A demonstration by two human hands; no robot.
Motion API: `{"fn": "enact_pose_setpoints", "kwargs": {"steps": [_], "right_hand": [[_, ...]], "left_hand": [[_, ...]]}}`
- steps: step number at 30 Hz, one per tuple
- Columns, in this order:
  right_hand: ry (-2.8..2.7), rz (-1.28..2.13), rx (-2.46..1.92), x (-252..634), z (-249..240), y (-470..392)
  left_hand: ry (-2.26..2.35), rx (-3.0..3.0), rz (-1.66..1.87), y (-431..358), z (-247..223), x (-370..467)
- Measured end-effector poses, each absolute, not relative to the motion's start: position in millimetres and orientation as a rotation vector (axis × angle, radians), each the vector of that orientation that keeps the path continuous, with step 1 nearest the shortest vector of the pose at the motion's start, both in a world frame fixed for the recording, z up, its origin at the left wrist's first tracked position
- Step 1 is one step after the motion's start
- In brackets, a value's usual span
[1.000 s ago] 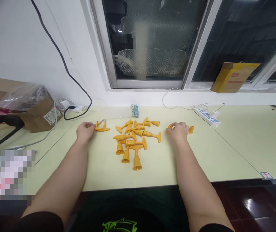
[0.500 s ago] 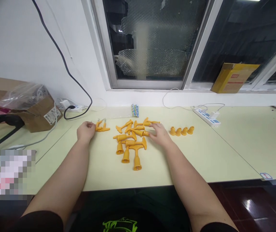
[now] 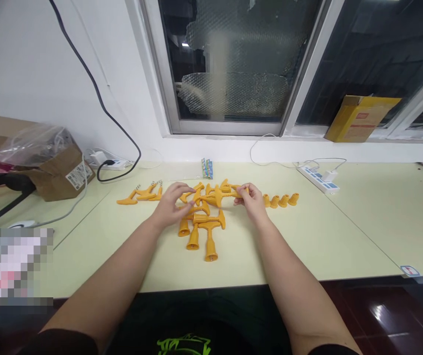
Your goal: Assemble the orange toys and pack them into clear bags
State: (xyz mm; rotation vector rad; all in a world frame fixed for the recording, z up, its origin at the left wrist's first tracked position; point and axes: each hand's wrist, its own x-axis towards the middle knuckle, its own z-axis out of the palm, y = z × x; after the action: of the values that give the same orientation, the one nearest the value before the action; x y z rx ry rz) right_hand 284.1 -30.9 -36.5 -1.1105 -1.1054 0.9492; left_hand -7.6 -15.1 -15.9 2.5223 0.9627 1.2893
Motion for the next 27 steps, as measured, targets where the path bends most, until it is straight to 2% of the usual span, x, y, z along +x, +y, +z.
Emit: {"fn": "enact_pose_setpoints", "kwargs": {"steps": [6,12,18,23,27], "right_hand": [[-1.219,1.251,-1.156,261,-39,-38],[-1.243,1.443,-1.086,253,-41,-42],[-1.437,1.023,-0.990,253,-37,-45],[-1.788,0.455,-0.954,256,-32,-50],[-2.016,0.193,-0.798,257,-29,-50]], "left_hand": [[0.790,2.535,1.112,-21,-21,12],[0.811,2.210,1.031,-25,-18,14],[0.893,1.663,1.141,-32,-15,23],[0.854,1.212,0.946,-26,-12,22],[0.919,0.801,0.844,-18,-7,15]]}}
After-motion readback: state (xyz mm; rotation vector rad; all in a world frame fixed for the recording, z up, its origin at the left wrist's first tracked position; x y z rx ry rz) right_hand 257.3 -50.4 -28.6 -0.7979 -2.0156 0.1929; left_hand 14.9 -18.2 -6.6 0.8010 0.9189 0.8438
